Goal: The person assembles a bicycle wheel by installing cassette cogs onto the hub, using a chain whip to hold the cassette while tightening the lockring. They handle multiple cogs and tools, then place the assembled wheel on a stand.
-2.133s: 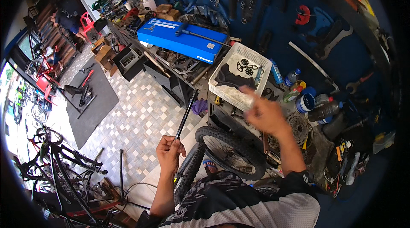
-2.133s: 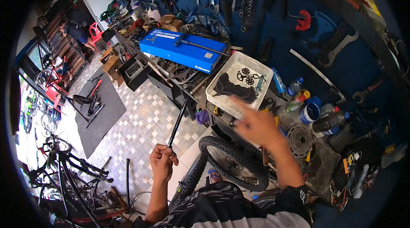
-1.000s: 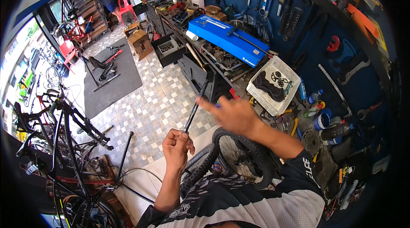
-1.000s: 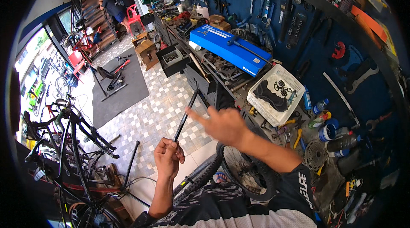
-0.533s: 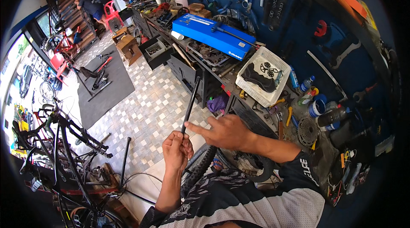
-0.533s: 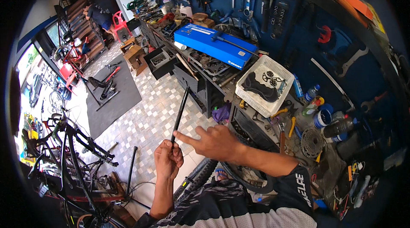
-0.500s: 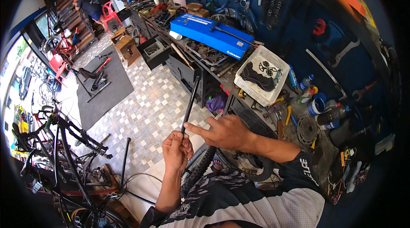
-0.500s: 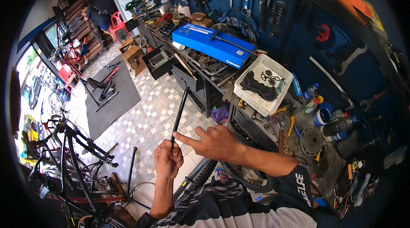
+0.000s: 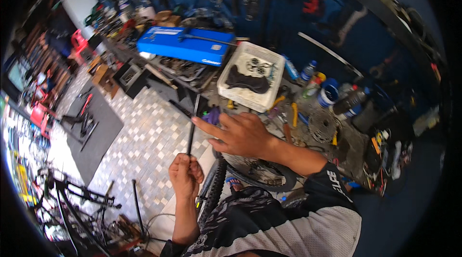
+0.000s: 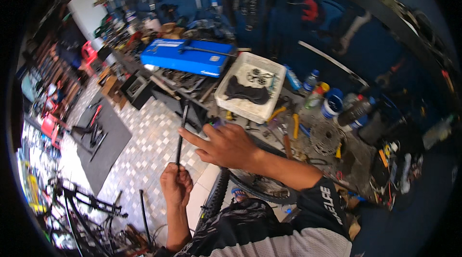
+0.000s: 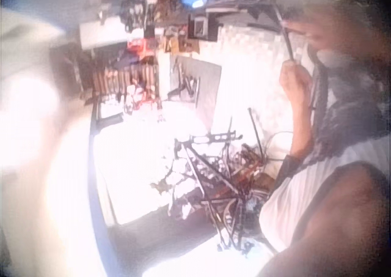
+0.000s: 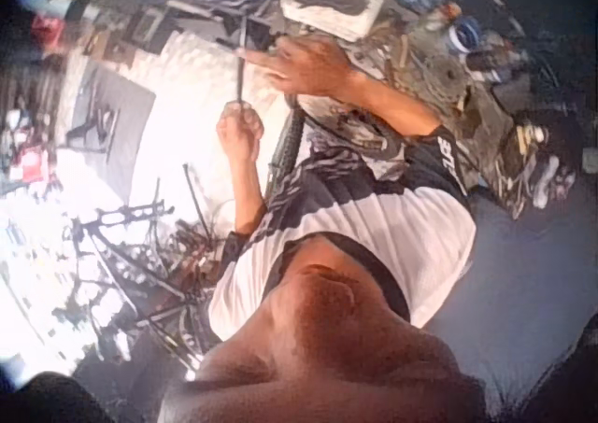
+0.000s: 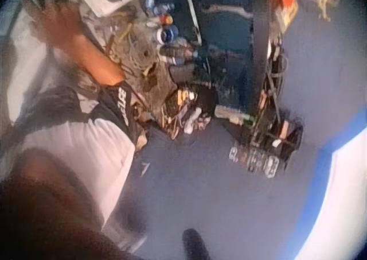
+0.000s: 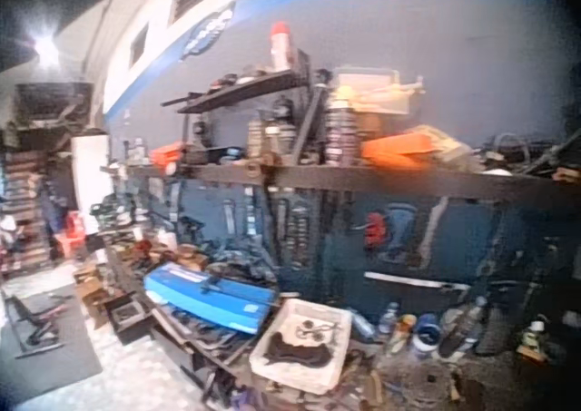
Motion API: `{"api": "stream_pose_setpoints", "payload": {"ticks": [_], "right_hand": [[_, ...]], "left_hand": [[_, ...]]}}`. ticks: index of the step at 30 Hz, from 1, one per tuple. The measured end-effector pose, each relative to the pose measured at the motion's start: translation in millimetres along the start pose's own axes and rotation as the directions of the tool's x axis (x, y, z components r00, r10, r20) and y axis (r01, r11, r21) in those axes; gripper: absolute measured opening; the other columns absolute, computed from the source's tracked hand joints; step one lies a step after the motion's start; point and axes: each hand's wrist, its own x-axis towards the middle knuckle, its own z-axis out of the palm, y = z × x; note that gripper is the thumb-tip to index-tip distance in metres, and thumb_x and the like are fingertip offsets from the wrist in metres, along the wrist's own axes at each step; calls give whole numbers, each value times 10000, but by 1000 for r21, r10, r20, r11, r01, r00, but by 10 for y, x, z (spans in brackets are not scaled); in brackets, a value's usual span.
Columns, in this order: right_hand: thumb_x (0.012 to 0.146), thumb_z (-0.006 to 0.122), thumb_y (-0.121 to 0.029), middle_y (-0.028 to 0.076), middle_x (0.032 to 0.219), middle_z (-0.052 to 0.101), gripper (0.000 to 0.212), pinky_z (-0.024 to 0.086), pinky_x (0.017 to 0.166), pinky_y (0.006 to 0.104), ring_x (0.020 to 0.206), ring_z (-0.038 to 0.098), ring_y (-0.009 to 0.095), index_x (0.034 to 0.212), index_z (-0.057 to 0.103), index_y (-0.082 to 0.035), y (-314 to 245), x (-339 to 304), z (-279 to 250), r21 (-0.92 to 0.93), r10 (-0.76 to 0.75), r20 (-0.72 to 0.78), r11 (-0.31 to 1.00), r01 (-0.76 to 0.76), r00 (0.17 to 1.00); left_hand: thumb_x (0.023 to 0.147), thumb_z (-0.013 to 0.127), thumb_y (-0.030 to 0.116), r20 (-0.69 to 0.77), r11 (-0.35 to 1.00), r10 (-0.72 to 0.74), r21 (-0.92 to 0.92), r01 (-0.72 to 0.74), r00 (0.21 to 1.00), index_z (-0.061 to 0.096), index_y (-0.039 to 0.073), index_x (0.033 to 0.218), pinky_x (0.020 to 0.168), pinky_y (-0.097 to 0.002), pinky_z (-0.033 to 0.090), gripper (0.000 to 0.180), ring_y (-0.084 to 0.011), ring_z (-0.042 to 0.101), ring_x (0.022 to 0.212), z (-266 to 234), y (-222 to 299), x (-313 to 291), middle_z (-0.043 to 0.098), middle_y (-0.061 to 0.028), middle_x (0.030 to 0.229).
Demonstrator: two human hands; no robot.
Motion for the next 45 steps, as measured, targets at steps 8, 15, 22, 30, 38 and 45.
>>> {"api": "stream_pose_setpoints", "payload": {"ticks": [8,15,22,30,38,45], "right_hand": [[867,709,-328,15,795,522,672,501,461,308,473,560,144,1517,538,-345,27,-393,146,123,46,77,991,-56,996],[883,722,-347,65,841,532,738,505,460,340,488,577,186,1569,449,-343,136,-645,151,158,166,224,966,-204,960],[931,684,-335,80,954,547,614,561,576,425,643,653,267,1520,512,-340,268,-1047,313,181,415,303,859,-479,858],[903,649,-165,169,1093,654,436,558,889,492,1065,661,367,1321,598,-52,883,-1778,651,-60,715,394,646,-761,577],[825,691,-28,275,1093,689,476,577,907,467,1060,680,405,1263,544,85,1426,-2041,1295,-320,770,369,631,-706,521],[863,665,-96,262,1150,677,574,532,905,501,1086,675,437,1387,432,-84,1492,-2134,1188,71,854,446,264,-962,268]], "left_hand": [[1053,605,302,26,992,-78,101,75,997,597,57,924,366,-234,369,277,-111,484,481,171,-216,178,498,-7,639],[1054,603,239,41,982,-164,99,160,986,600,38,929,367,-244,398,238,-121,499,465,272,-426,269,527,-27,641],[1054,603,237,55,955,-265,154,254,963,615,31,937,363,-250,402,238,-126,524,466,246,-610,256,544,-26,636],[1056,601,241,23,967,-235,109,231,972,602,41,946,379,-245,354,228,-124,505,474,139,-603,344,540,-24,645],[1052,621,258,45,964,-251,105,245,967,614,33,950,404,-247,378,247,-122,521,509,29,-654,341,537,-27,659],[1063,611,278,-116,967,-241,55,248,964,629,24,997,431,-265,428,263,-128,549,536,-424,-676,174,559,-22,686]]}}
